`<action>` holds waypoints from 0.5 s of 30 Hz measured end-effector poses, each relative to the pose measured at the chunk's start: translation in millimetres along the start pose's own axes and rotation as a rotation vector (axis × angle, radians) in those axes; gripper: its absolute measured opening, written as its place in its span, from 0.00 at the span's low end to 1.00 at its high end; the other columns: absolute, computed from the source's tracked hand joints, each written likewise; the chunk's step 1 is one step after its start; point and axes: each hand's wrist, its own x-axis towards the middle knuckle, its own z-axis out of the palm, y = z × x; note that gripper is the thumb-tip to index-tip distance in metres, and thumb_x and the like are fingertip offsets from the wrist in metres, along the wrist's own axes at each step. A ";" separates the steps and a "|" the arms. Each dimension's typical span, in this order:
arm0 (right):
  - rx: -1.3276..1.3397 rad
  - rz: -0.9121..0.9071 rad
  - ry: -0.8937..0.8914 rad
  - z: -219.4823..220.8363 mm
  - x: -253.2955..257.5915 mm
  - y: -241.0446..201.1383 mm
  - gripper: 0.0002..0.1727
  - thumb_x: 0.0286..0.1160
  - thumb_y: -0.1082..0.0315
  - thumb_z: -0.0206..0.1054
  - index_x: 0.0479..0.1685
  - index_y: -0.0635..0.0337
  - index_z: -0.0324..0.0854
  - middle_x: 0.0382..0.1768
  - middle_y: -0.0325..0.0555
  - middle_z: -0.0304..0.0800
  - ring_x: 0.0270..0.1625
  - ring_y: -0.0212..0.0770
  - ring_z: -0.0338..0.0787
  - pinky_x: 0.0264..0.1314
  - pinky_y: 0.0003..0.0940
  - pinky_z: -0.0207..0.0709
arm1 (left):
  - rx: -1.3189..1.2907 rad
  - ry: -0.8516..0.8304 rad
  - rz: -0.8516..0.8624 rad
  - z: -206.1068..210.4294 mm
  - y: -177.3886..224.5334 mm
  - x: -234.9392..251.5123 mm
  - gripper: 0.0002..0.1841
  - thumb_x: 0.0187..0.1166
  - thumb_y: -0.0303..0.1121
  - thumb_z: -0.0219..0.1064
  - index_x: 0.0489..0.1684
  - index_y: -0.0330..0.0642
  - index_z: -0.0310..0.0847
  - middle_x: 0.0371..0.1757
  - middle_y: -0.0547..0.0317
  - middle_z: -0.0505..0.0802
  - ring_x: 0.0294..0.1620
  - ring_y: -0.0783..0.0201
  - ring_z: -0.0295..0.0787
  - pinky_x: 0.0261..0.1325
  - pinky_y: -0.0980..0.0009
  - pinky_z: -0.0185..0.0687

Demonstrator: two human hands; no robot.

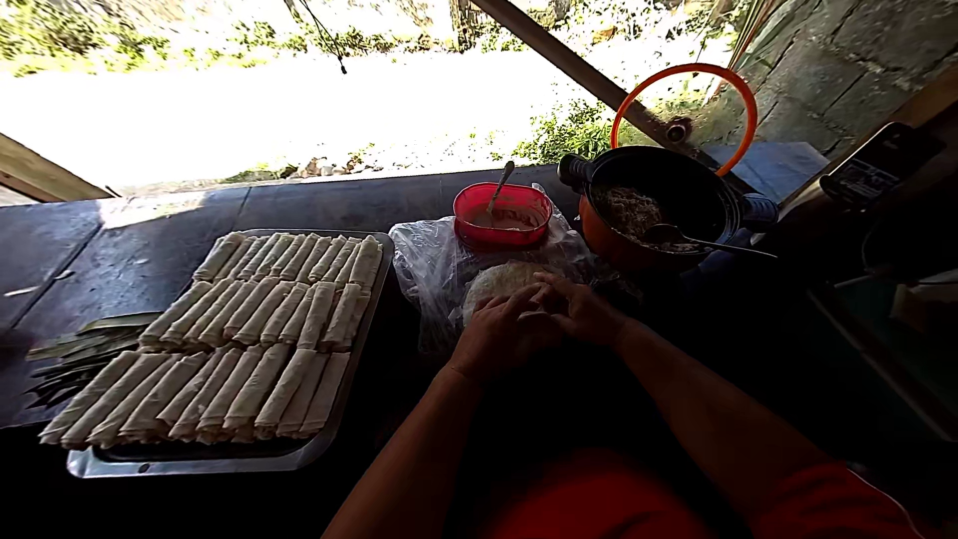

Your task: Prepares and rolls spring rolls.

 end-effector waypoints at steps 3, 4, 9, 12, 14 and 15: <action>-0.030 0.004 0.021 1.1 0.6 0.4 0.35 0.71 0.74 0.72 0.83 0.58 0.70 0.56 0.44 0.93 0.58 0.33 0.92 0.70 0.33 0.85 | -0.027 -0.004 0.003 13.5 -2.7 9.2 0.28 0.78 0.40 0.67 0.81 0.56 0.73 0.52 0.76 0.96 0.58 0.73 0.90 0.76 0.52 0.74; -0.054 0.007 0.018 1.1 0.5 -1.3 0.35 0.72 0.74 0.72 0.84 0.58 0.69 0.55 0.44 0.93 0.57 0.34 0.92 0.70 0.34 0.84 | -0.036 0.006 -0.002 14.2 -5.2 9.5 0.27 0.81 0.42 0.66 0.80 0.55 0.74 0.51 0.76 0.97 0.56 0.74 0.91 0.76 0.53 0.75; -0.156 0.038 -0.035 -0.5 1.5 -8.1 0.36 0.75 0.71 0.70 0.86 0.57 0.67 0.57 0.44 0.93 0.59 0.35 0.92 0.72 0.34 0.83 | -0.075 0.005 -0.006 5.2 -16.3 3.7 0.28 0.77 0.40 0.69 0.79 0.52 0.75 0.46 0.74 0.97 0.55 0.74 0.91 0.77 0.53 0.75; -0.172 0.024 -0.048 -1.5 2.7 -8.3 0.35 0.75 0.72 0.69 0.86 0.56 0.67 0.57 0.44 0.92 0.59 0.35 0.92 0.72 0.34 0.82 | -0.071 -0.003 -0.024 -2.7 -19.9 -0.1 0.28 0.75 0.37 0.71 0.78 0.52 0.76 0.46 0.75 0.97 0.56 0.74 0.91 0.79 0.56 0.74; -0.175 0.010 -0.042 -1.4 2.5 -7.8 0.35 0.75 0.73 0.69 0.86 0.56 0.67 0.56 0.44 0.92 0.59 0.35 0.91 0.72 0.34 0.82 | -0.074 0.004 -0.032 -5.3 -22.3 -2.4 0.28 0.74 0.37 0.71 0.78 0.51 0.76 0.46 0.74 0.97 0.57 0.74 0.91 0.78 0.57 0.76; -0.175 0.002 -0.034 -0.7 2.2 -7.2 0.35 0.74 0.73 0.69 0.86 0.57 0.67 0.56 0.44 0.92 0.58 0.35 0.92 0.72 0.35 0.82 | -0.079 0.007 -0.036 -6.3 -23.8 -3.9 0.29 0.74 0.37 0.71 0.78 0.51 0.76 0.46 0.74 0.97 0.56 0.74 0.91 0.77 0.58 0.77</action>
